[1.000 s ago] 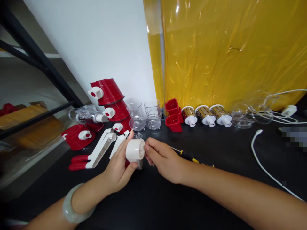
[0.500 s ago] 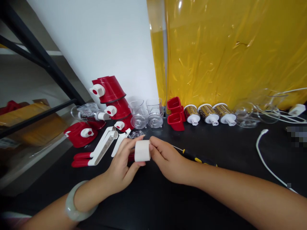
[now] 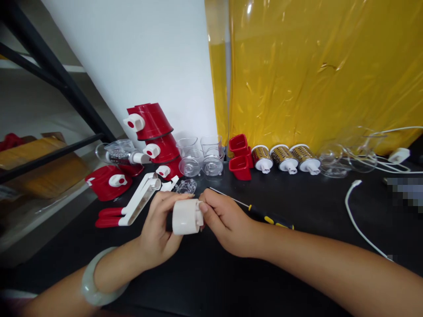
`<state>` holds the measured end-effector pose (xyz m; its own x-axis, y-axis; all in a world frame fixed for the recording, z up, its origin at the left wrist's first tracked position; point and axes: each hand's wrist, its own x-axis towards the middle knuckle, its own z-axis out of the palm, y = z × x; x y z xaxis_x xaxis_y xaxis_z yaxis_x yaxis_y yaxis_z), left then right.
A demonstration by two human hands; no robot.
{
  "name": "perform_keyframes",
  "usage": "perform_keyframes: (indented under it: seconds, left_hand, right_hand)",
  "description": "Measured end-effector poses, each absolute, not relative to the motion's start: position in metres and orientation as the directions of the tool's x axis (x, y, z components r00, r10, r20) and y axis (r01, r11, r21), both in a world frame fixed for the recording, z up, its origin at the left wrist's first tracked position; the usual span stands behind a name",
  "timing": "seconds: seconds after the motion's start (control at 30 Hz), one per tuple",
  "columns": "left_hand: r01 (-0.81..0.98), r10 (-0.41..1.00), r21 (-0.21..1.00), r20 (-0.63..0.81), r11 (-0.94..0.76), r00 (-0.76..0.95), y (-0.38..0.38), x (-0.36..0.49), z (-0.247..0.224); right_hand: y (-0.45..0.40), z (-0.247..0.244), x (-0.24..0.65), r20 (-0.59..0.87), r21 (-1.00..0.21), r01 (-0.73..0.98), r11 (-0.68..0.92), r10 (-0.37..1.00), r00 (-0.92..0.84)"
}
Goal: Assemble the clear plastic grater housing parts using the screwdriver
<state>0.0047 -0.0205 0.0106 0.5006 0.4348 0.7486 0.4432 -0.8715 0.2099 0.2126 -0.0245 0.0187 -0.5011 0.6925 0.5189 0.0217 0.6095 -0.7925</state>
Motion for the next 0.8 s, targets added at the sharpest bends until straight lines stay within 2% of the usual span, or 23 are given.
perform_keyframes:
  seconds: [0.23, 0.37, 0.5, 0.57, 0.63, 0.73, 0.8]
  left_hand:
    - [0.399, 0.371, 0.176, 0.790, -0.900, 0.489, -0.020, 0.002, 0.010]
    - [0.483, 0.442, 0.270, 0.850, -0.833, 0.286, -0.008, 0.001, 0.009]
    - [0.442, 0.500, 0.352, 0.819, -0.825, 0.281, 0.004, 0.001, 0.002]
    - [0.384, 0.548, 0.440, 0.802, -0.812, 0.240, 0.006, -0.001, -0.003]
    - [0.248, 0.630, 0.584, 0.754, -0.773, 0.189, 0.006, -0.001, -0.006]
    - [-0.026, 0.813, 0.827, 0.558, -0.562, 0.167, 0.004, 0.001, -0.002]
    - [-0.131, 0.893, 0.913, 0.405, -0.386, 0.197, 0.002, 0.004, 0.006]
  right_hand:
    - [-0.023, 0.015, 0.216, 0.556, -0.751, 0.032, 0.660, 0.657, -0.510]
    - [-0.025, 0.028, 0.226, 0.578, -0.779, -0.029, 0.627, 0.699, -0.421]
    - [-0.025, 0.047, 0.239, 0.566, -0.787, -0.091, 0.610, 0.655, -0.501]
    - [-0.020, 0.052, 0.245, 0.565, -0.801, -0.116, 0.588, 0.678, -0.470]
    - [-0.011, 0.054, 0.250, 0.528, -0.836, -0.128, 0.534, 0.718, -0.453]
    - [0.005, 0.055, 0.258, 0.468, -0.879, -0.160, 0.450, 0.747, -0.472]
    - [0.015, 0.056, 0.263, 0.435, -0.899, -0.185, 0.398, 0.751, -0.497]
